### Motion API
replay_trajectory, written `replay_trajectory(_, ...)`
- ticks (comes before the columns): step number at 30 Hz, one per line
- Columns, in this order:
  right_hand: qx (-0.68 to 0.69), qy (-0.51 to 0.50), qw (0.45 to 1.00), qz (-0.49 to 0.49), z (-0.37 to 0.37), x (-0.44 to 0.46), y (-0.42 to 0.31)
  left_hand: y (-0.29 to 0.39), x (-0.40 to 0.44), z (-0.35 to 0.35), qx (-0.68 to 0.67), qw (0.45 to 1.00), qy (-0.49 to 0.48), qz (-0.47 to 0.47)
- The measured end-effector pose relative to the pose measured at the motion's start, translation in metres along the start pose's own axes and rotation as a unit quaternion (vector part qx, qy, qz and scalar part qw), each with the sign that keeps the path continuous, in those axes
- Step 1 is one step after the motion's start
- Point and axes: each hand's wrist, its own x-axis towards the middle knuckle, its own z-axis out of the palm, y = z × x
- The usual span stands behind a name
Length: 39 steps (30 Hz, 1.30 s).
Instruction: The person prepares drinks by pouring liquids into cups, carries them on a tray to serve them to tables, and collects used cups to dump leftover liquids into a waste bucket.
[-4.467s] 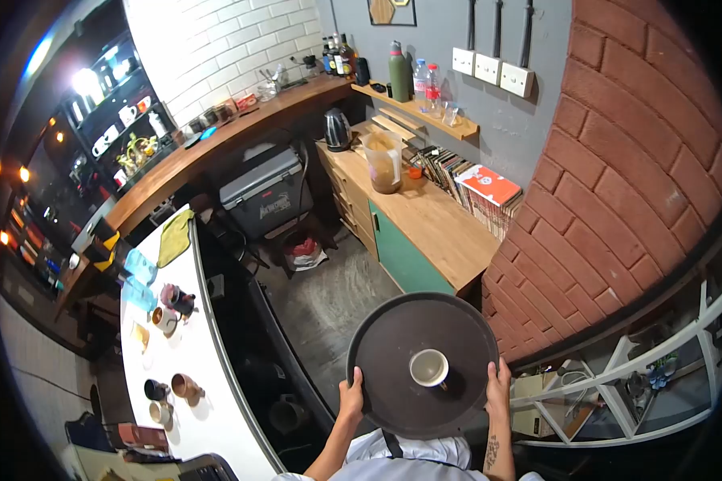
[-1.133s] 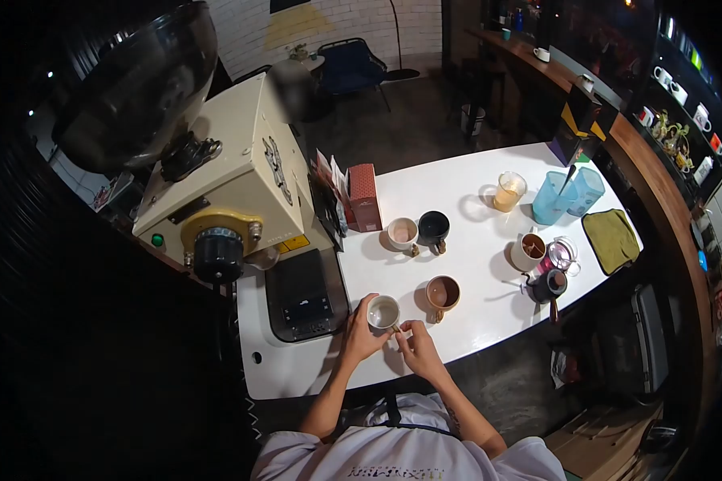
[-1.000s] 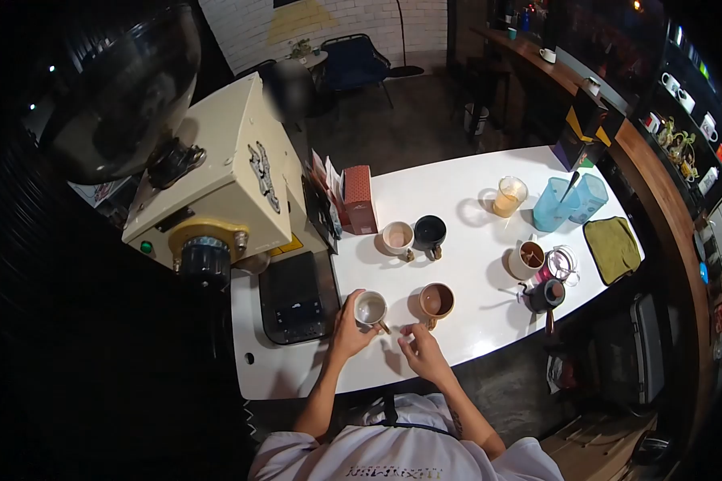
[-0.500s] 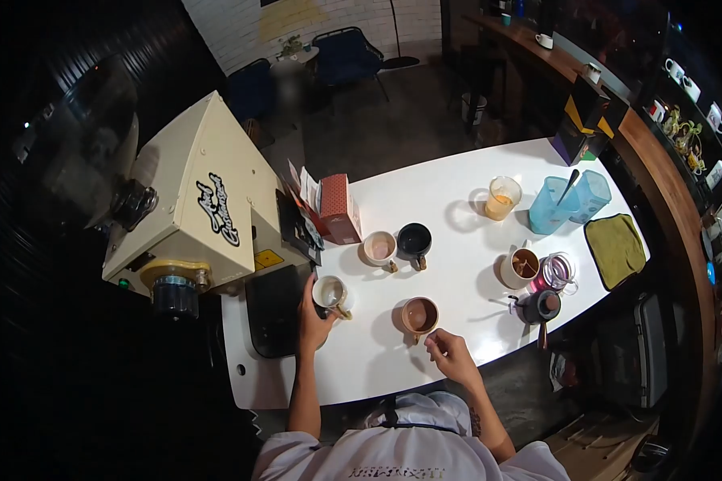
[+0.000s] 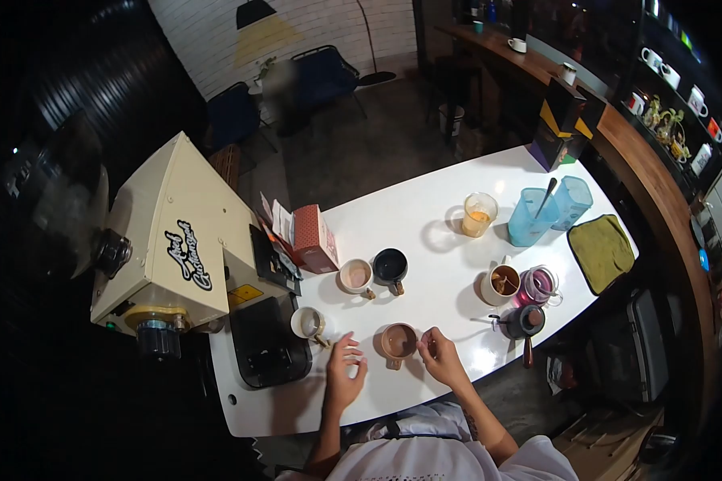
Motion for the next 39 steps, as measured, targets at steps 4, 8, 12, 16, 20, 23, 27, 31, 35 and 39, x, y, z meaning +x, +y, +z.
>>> replay_trajectory(4,-0.003,-0.004,0.999,0.042,0.002,-0.002,-0.004,-0.023,-0.002,0.030,0.050,0.998,-0.040,0.017)
replay_trajectory(8,-0.012,-0.017,0.998,0.055,0.016,-0.006,0.003,-0.035,0.010,0.039,0.068,0.993,-0.085,0.043)
replay_trajectory(12,-0.068,0.012,0.997,0.042,0.028,-0.013,0.005,-0.037,0.025,0.039,0.099,0.983,-0.130,0.077)
replay_trajectory(16,-0.075,0.021,0.995,0.062,0.039,-0.020,0.016,-0.038,0.038,0.039,0.154,0.968,-0.148,0.132)
replay_trajectory(20,-0.020,0.040,0.997,0.064,0.047,-0.028,0.022,-0.035,0.048,0.036,0.129,0.964,-0.189,0.131)
replay_trajectory(23,0.037,0.047,0.994,0.089,0.047,-0.037,0.012,-0.033,0.047,0.033,0.138,0.958,-0.184,0.171)
replay_trajectory(27,0.140,0.051,0.980,0.134,0.037,-0.053,-0.026,-0.044,0.036,0.038,-0.043,0.970,-0.195,0.140)
replay_trajectory(31,0.144,0.052,0.986,0.070,0.032,-0.073,-0.032,-0.047,0.024,0.058,-0.220,0.938,-0.246,0.109)
replay_trajectory(35,0.106,0.087,0.990,0.044,0.016,-0.101,-0.043,-0.029,0.008,0.078,-0.223,0.918,-0.310,0.109)
replay_trajectory(39,0.117,0.139,0.983,0.026,-0.005,-0.137,-0.045,0.005,-0.013,0.103,-0.211,0.900,-0.360,0.128)
